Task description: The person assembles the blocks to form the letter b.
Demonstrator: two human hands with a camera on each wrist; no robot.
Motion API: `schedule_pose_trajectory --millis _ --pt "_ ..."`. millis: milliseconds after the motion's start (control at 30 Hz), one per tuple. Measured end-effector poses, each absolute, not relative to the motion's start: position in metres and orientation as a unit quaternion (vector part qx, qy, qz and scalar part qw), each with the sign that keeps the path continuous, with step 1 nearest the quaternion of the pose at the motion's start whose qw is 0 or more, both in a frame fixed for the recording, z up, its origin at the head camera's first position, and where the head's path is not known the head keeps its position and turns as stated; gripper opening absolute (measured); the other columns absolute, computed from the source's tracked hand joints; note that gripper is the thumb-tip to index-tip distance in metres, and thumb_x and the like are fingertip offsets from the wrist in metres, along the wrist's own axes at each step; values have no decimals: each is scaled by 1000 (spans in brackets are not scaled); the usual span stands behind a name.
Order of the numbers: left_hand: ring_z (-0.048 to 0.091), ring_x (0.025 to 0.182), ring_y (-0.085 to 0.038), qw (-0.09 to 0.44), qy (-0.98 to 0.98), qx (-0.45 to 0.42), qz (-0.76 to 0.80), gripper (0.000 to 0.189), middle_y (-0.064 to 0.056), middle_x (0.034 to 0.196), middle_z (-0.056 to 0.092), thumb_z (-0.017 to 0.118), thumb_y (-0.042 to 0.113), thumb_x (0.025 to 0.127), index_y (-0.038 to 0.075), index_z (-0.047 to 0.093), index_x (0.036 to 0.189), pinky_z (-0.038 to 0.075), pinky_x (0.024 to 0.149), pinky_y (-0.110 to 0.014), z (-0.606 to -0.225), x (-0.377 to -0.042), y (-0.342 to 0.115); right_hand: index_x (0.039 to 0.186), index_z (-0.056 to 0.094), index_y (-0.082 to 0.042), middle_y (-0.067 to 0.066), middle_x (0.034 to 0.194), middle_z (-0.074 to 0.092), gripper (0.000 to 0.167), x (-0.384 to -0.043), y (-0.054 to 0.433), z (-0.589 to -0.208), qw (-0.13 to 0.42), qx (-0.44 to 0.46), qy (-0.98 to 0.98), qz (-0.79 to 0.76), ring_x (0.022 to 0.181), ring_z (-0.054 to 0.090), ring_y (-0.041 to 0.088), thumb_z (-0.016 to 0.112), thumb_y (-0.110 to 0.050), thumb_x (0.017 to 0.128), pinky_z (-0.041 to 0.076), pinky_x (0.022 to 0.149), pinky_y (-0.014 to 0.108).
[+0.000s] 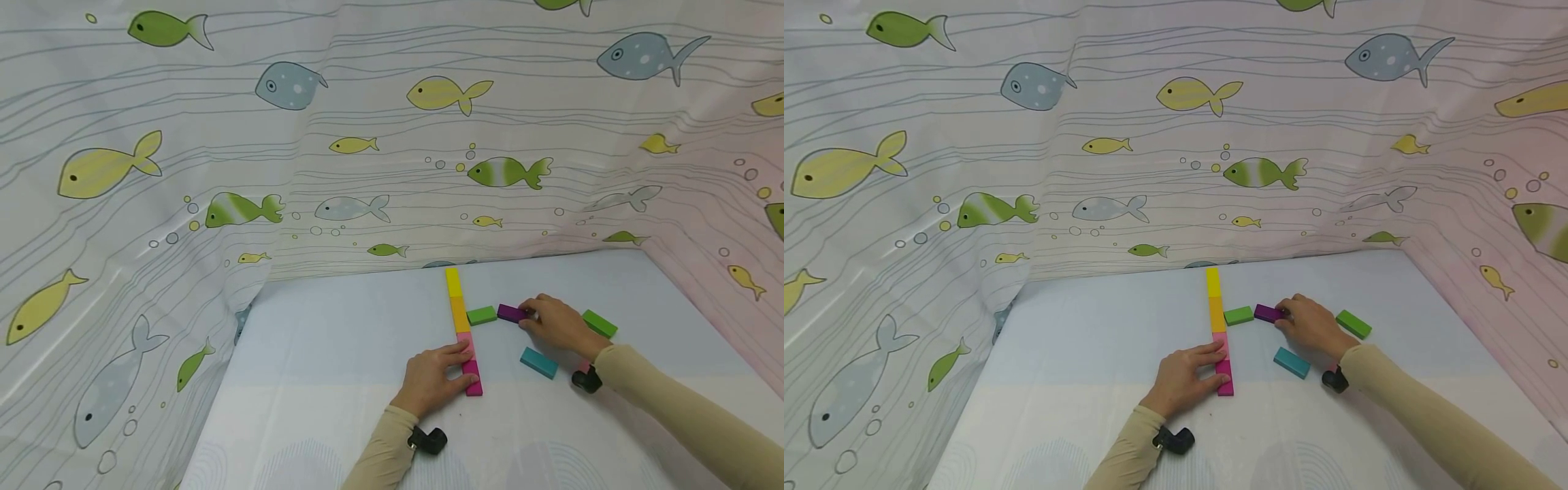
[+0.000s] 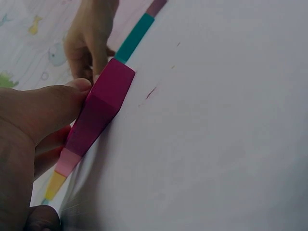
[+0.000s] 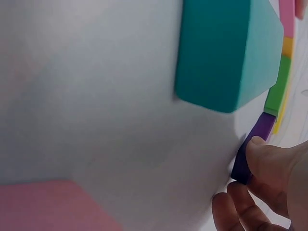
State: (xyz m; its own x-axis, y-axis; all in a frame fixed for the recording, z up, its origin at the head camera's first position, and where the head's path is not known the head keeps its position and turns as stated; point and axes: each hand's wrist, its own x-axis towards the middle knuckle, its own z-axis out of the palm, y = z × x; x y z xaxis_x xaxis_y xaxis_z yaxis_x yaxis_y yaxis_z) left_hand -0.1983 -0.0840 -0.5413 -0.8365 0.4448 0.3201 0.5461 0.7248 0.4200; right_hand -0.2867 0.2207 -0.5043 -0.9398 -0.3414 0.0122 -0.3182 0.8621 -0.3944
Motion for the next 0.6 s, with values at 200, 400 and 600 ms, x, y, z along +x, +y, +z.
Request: schedule_pose_trajectory --millis 200,400,600 --pt "71 125 -13 93 -923 -270 -259 47 14 142 69 79 47 94 26 74 136 59 85 -23 -541 -199 -85 127 72 -1 12 108 71 35 -287 221 -504 23 -178 963 -202 95 68 24 77 -19 97 61 88 53" --pt "71 125 -13 88 -922 -267 -265 46 14 142 69 80 46 94 26 75 135 59 85 -23 -541 -200 -85 128 72 -2 11 108 71 34 -287 221 -503 25 -184 962 -201 93 67 22 76 -18 98 61 87 51" --pt "71 126 -13 82 -925 -264 -261 47 15 142 69 79 48 94 27 74 136 59 87 -23 -541 -199 -84 130 71 -2 12 109 70 35 -287 220 -501 31 -184 962 -200 93 66 22 76 -16 98 60 87 51"
